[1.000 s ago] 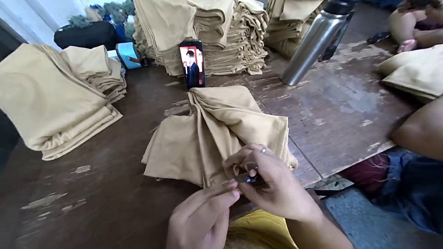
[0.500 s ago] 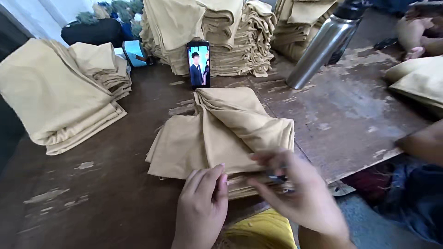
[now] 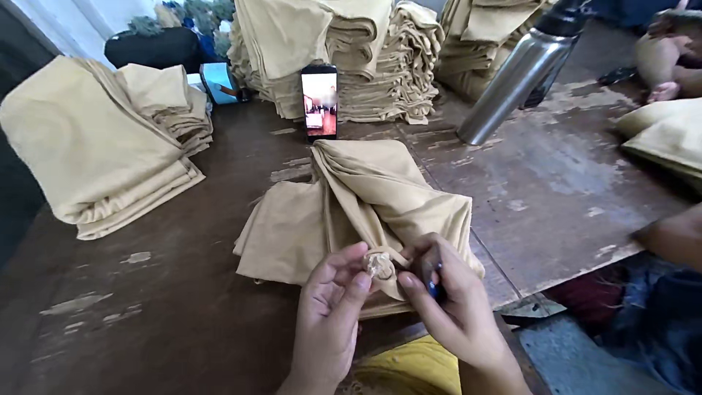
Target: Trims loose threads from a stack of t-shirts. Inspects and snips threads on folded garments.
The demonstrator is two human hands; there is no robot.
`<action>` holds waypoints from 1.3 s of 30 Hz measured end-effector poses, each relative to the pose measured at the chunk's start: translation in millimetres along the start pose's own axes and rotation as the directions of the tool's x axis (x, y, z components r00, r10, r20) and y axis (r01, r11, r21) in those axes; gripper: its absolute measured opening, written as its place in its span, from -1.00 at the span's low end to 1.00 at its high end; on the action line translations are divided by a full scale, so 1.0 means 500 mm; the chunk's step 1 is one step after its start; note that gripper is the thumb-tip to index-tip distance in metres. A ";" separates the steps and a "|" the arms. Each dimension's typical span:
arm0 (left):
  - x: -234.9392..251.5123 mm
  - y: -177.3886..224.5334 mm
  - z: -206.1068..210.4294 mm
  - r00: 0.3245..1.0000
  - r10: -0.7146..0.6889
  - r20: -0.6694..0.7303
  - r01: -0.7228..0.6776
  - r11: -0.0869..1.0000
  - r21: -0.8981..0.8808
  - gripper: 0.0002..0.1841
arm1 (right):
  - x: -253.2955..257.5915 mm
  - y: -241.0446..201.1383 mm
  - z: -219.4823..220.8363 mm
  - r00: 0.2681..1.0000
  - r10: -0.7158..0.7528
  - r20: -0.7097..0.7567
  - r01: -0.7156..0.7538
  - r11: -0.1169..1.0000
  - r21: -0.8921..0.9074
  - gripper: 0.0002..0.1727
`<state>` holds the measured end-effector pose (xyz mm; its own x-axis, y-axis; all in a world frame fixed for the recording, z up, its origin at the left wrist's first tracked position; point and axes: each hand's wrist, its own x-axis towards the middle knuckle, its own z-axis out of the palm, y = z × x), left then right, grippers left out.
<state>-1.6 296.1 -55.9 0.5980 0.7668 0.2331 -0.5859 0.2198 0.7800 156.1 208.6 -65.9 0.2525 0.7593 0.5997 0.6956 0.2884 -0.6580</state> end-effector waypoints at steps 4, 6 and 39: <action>-0.005 -0.014 0.003 0.999 0.006 -0.034 -0.011 0.990 -0.141 -0.69 | -0.036 -0.021 -0.013 0.997 0.024 0.076 -0.018 0.997 -0.081 -0.43; -0.003 -0.022 0.010 0.995 0.029 -0.096 -0.040 0.993 -0.113 -0.72 | -0.048 -0.026 -0.010 0.995 0.023 0.101 -0.007 0.988 -0.154 -0.42; -0.019 -0.009 -0.008 1.000 -0.027 -0.009 0.027 0.999 0.017 -0.89 | -0.053 -0.048 0.015 0.999 0.014 0.038 0.000 0.934 -0.358 -0.49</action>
<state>-6.5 290.2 -63.9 0.6085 0.7662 0.2066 -0.5604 0.2305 0.7955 127.6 186.0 -69.6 0.2365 0.7850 0.5725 0.8906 0.0605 -0.4508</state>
